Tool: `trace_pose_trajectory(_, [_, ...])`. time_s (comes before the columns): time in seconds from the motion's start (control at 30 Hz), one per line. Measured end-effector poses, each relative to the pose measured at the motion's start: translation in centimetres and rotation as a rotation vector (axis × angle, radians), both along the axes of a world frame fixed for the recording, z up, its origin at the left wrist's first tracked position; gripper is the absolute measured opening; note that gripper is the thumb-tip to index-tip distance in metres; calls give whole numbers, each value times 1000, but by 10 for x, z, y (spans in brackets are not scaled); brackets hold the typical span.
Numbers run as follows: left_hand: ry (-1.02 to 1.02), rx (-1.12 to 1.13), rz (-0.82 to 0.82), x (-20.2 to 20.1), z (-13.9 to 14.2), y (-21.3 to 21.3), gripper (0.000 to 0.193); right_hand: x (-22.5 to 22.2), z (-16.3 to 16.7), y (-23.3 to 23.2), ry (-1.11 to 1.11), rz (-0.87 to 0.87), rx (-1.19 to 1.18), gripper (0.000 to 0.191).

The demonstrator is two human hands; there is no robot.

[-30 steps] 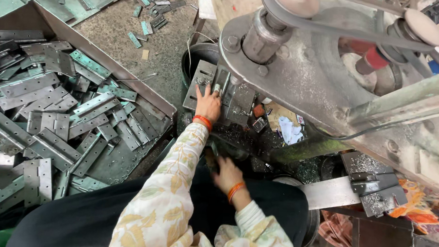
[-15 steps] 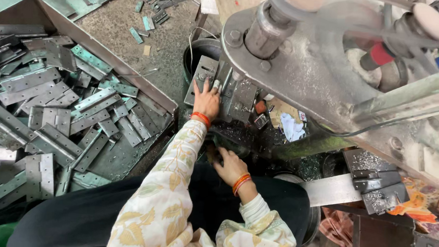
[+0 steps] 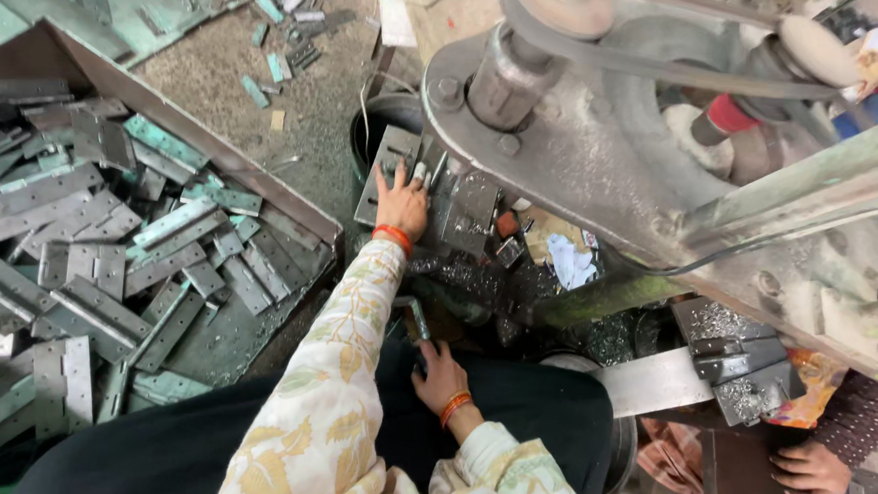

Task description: The person repeatedly picks up metal plates from a bin, places them into a press machine, and operates the lever to process them. The person then removes the processed plates and places them into a collection area.

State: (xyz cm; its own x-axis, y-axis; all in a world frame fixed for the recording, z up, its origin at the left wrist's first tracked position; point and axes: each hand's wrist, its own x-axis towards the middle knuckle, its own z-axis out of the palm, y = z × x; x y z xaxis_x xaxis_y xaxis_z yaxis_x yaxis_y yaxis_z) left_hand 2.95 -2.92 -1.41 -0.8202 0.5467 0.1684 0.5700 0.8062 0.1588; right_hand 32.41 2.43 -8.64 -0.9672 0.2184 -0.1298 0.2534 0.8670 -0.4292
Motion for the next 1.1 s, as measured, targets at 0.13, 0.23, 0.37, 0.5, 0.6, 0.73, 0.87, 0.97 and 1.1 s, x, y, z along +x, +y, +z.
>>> trace_pose_trajectory(0.13, [103, -38, -30, 15, 8, -4, 43, -4, 47, 4, -89, -5, -18, 55])
trace_pose_trajectory(0.23, [61, -73, -79, 38, 9, -13, 38, -9, 82, 7, -157, 33, 23, 55])
trace_pose_trajectory(0.37, [113, -16, -149, 93, 5, -44, 43, -5, 108, 3, -243, 18, 51, 55])
trace_pose_trajectory(0.5, [307, -16, -228, 135, -8, -78, 46, 4, 113, -2, -217, 27, 44, 56])
trace_pose_trajectory(0.6, [373, -32, -220, 140, -17, -86, 43, 8, 110, -5, -224, 26, 55, 55])
trace_pose_trajectory(0.73, [331, 5, -243, 134, -11, -85, 34, 16, 105, -6, -223, 24, 40, 55])
trace_pose_trajectory(0.87, [439, 202, -264, 139, 19, -89, 36, 10, 104, 5, -93, 65, -33, 60])
trace_pose_trajectory(0.97, [393, 488, -197, 145, 40, -92, 33, -8, 106, 24, 284, 40, -153, 53])
trace_pose_trajectory(1.1, [42, 921, -22, 145, 39, -87, 23, -42, 108, 50, 406, -216, -417, 55])
